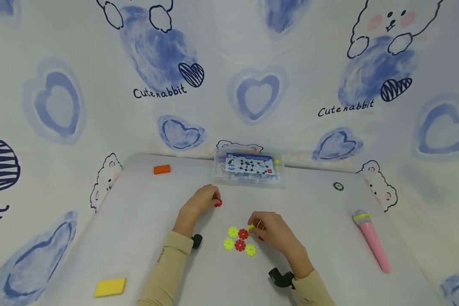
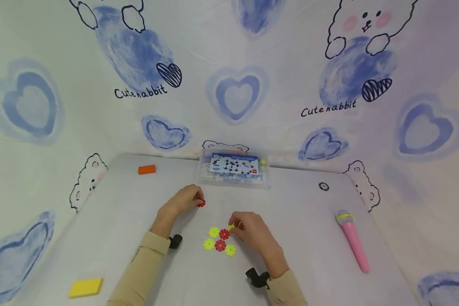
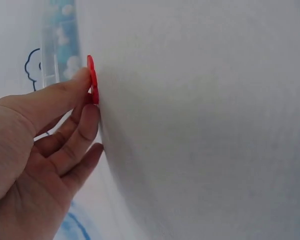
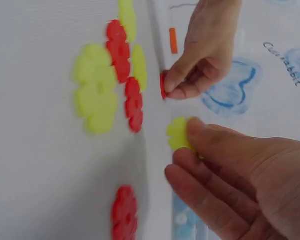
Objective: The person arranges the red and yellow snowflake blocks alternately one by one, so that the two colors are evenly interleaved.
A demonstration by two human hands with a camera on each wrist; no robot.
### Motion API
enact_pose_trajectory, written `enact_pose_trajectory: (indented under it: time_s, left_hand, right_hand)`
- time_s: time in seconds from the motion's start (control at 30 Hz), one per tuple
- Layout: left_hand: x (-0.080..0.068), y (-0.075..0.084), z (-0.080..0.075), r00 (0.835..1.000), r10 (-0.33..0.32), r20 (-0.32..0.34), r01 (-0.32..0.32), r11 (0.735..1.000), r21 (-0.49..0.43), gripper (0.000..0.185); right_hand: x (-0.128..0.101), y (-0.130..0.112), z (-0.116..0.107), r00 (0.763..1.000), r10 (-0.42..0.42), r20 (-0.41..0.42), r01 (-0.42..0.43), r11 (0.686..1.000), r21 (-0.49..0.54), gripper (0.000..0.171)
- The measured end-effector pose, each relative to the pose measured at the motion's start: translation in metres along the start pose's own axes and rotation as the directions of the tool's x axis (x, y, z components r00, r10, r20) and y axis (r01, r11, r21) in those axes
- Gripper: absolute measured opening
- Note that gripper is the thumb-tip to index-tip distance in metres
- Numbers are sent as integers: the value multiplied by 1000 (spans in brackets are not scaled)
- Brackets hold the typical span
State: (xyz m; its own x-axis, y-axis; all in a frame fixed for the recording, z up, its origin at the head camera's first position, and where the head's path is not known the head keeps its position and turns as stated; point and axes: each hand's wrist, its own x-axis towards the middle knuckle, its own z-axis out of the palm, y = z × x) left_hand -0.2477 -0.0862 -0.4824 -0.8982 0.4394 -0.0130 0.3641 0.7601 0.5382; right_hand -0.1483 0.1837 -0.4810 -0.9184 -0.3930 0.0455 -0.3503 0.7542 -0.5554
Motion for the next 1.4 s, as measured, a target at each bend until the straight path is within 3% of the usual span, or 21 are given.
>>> enact_pose_trajectory:
  time_s: [0.1, 0.27, 0.4, 0.53, 0.7, 0.87, 1.1, 1.4]
  left_hand:
    - [-1, -1, 1, 1000, -14, -14, 14, 1000, -7, 7]
    - [5, 3, -2, 999, -18, -38, 17, 1000, -23, 6]
    - [11, 5, -4, 998, -35, -49, 35, 999, -7, 4]
    - [12, 4, -2, 998, -39, -45, 40, 999, 12, 5]
    - [9, 5, 1, 999, -21, -42, 22, 1000, 18, 6]
    - [4, 7, 2, 998, -47, -50, 48, 999, 13, 6]
    - [0, 6, 1, 998, -26, -62, 28, 999, 20, 6]
    - [5, 8, 1, 998, -17, -68, 20, 998, 56, 7]
  right_hand:
    - [17, -4, -1, 999, 28, -16, -26, 988, 153, 11]
    - [69, -5, -12, 989, 111, 98, -139, 926, 351, 11]
    - [108, -2, -13, 976, 178, 126, -211, 916, 341, 13]
    - [128, 0, -4, 970, 198, 143, -235, 916, 325, 15]
    - [133, -5, 7, 976, 181, 121, -206, 948, 244, 14]
    - [131, -9, 15, 988, 134, 74, -144, 977, 154, 14]
    - [126, -12, 19, 993, 113, 45, -117, 986, 116, 9]
    - [122, -8, 12, 994, 51, 92, -62, 991, 119, 11]
